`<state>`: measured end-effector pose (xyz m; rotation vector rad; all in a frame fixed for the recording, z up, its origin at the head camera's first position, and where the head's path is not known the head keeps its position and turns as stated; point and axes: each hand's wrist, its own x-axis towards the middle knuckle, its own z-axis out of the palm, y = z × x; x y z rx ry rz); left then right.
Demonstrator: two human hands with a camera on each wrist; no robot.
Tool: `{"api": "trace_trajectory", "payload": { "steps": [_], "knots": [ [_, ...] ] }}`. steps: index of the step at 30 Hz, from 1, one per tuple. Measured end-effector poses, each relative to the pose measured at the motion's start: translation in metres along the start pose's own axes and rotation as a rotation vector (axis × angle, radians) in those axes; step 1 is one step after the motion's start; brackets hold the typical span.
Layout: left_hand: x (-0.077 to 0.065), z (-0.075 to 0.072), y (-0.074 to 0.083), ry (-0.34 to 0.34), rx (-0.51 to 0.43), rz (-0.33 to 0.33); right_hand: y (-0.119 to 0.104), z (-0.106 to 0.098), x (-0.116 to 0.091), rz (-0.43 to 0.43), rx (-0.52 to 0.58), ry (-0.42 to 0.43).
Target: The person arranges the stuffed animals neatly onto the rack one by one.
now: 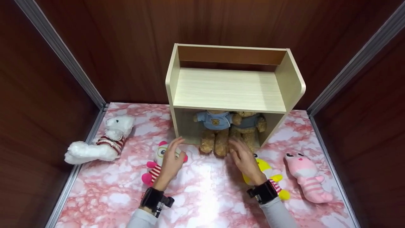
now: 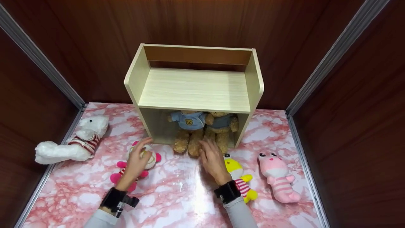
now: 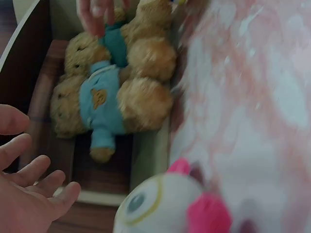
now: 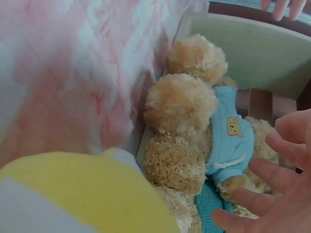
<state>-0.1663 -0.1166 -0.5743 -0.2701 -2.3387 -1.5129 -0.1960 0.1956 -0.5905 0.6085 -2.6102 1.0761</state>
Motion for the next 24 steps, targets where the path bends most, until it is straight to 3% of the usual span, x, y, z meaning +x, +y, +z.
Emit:
{"api": "trace_trajectory", "payload": {
  "steps": [8,15,20,24],
  "knots": [
    [0.021,-0.055,-0.003,0.16,0.043,0.001,0.002,-0.004,-0.005,0.023,0.018,0.017],
    [0.033,-0.1,-0.026,0.28,0.149,-0.062,0.004,-0.006,-0.007,0.017,0.026,0.014],
    [0.037,-0.122,-0.046,0.313,0.269,-0.111,0.002,-0.008,-0.008,0.035,0.042,0.004],
    [0.04,-0.133,-0.064,0.315,0.364,-0.1,0.002,-0.013,-0.01,0.063,0.051,0.004]
  ]
}}
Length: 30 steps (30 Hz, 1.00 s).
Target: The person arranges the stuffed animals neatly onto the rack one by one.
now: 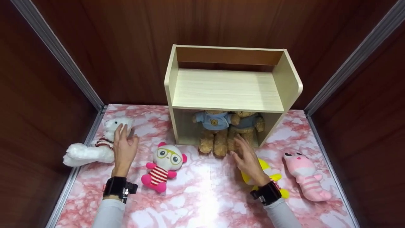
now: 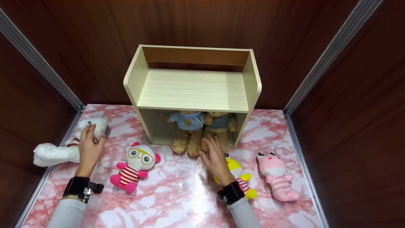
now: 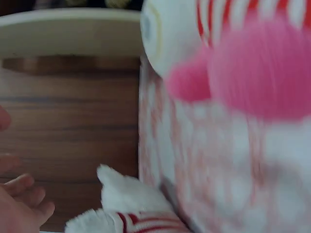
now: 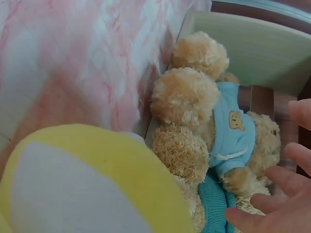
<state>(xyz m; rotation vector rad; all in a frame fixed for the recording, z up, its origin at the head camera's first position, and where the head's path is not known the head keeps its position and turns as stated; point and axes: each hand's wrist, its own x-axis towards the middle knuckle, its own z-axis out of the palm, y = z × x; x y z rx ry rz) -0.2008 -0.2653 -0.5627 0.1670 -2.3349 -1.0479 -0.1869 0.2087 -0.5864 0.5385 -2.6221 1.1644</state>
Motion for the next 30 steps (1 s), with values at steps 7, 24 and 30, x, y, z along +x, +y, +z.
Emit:
{"api": "trace_trajectory", "payload": {
  "steps": [7,24,30],
  "knots": [
    [0.012,-0.013,-0.038,-0.129,0.364,-0.056,0.004,-0.006,-0.007,0.016,-0.006,0.02],
    [-0.008,-0.048,-0.097,-0.212,0.653,-0.312,-0.001,0.002,-0.003,0.033,0.034,0.035],
    [-0.02,-0.043,-0.108,-0.036,0.607,-0.219,-0.004,0.005,-0.007,0.037,0.071,0.039]
  ]
}}
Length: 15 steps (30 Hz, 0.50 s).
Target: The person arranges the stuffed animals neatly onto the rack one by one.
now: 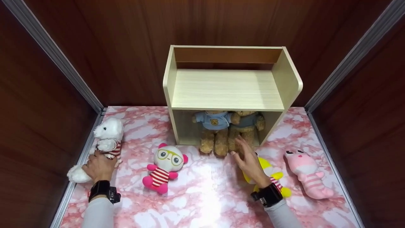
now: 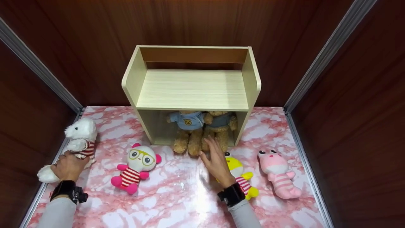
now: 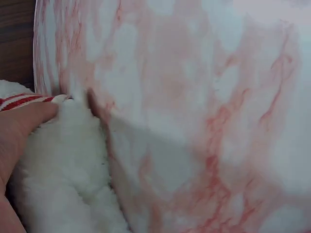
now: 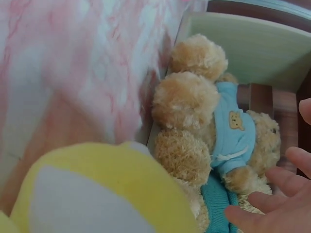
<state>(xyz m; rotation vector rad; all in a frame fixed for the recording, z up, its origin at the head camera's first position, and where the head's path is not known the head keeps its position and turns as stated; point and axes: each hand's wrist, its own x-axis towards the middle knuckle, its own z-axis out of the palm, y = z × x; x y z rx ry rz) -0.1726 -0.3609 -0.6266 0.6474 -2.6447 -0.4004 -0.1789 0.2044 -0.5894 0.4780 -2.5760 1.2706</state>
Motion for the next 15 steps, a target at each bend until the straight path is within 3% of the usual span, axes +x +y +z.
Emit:
{"api": "trace_trajectory", "payload": {
  "steps": [3,9,15],
  "knots": [
    [-0.006,0.006,0.001,0.054,-0.048,-0.01,-0.004,0.0,-0.002,0.0,0.027,0.004],
    [-0.023,0.008,0.013,0.088,-0.176,-0.05,-0.009,-0.002,-0.005,-0.008,0.041,0.011],
    [-0.032,0.01,0.034,0.278,-0.37,0.031,-0.014,-0.002,-0.004,0.005,0.08,0.011]
  ]
}}
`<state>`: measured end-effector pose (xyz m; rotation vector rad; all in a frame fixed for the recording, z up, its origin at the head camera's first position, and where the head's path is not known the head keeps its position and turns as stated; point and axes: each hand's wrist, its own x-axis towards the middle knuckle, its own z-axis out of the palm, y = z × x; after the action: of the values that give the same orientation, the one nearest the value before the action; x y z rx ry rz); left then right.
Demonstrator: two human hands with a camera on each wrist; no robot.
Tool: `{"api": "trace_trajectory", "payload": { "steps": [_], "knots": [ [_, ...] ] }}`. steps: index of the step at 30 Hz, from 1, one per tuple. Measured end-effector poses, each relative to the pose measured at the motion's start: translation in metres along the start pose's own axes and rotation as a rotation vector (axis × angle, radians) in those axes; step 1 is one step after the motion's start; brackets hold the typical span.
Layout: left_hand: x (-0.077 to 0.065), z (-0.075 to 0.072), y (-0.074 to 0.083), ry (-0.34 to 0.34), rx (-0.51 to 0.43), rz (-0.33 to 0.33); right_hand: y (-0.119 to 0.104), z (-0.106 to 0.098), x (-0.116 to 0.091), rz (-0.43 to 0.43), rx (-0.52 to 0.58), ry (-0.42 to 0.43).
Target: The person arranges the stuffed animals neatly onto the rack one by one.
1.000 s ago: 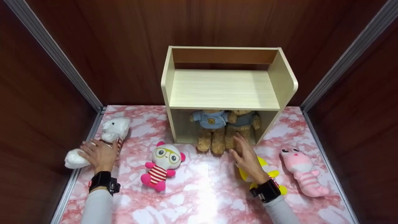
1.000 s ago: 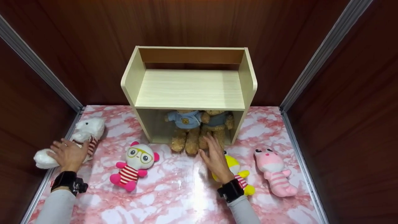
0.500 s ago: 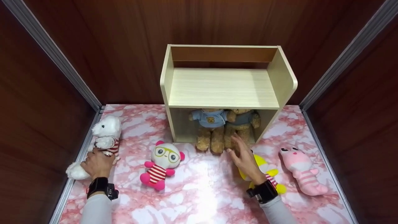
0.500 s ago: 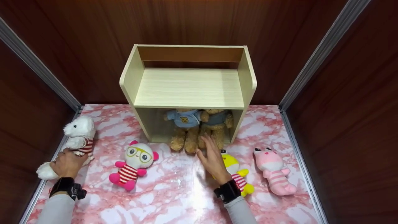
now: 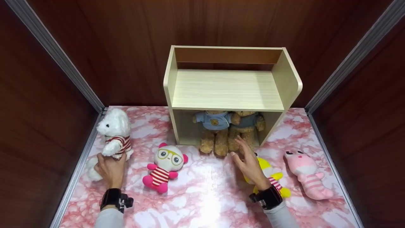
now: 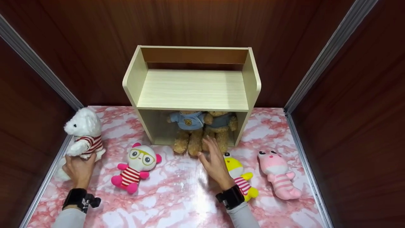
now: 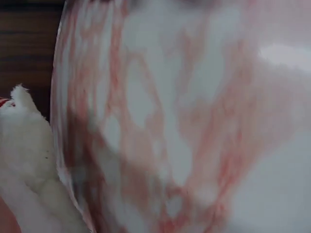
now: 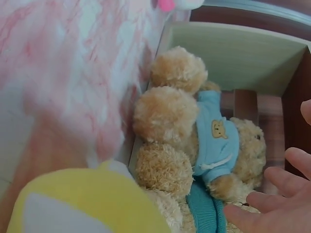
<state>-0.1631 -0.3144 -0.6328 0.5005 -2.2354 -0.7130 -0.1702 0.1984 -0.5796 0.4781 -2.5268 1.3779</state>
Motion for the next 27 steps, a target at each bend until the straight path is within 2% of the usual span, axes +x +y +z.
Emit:
{"api": "trace_trajectory", "payload": {
  "steps": [4,8,13,18,23,27],
  "knots": [
    [0.0,0.003,0.021,0.067,-0.105,-0.017,-0.002,0.001,0.0,0.017,0.01,-0.014],
    [0.003,0.0,0.042,0.084,-0.204,-0.039,-0.005,0.0,-0.001,0.037,0.022,-0.038],
    [0.005,-0.002,0.065,0.108,-0.321,-0.018,-0.006,0.0,-0.001,0.034,0.034,-0.033],
    [0.004,0.001,0.084,0.159,-0.409,0.055,-0.009,0.0,-0.002,0.04,0.065,-0.019],
    [-0.001,0.003,0.104,0.163,-0.422,0.137,-0.018,0.002,0.0,0.143,0.212,0.028],
    [-0.006,0.004,0.12,0.134,-0.491,0.201,-0.03,0.004,0.002,0.211,0.34,0.043]
  ]
}}
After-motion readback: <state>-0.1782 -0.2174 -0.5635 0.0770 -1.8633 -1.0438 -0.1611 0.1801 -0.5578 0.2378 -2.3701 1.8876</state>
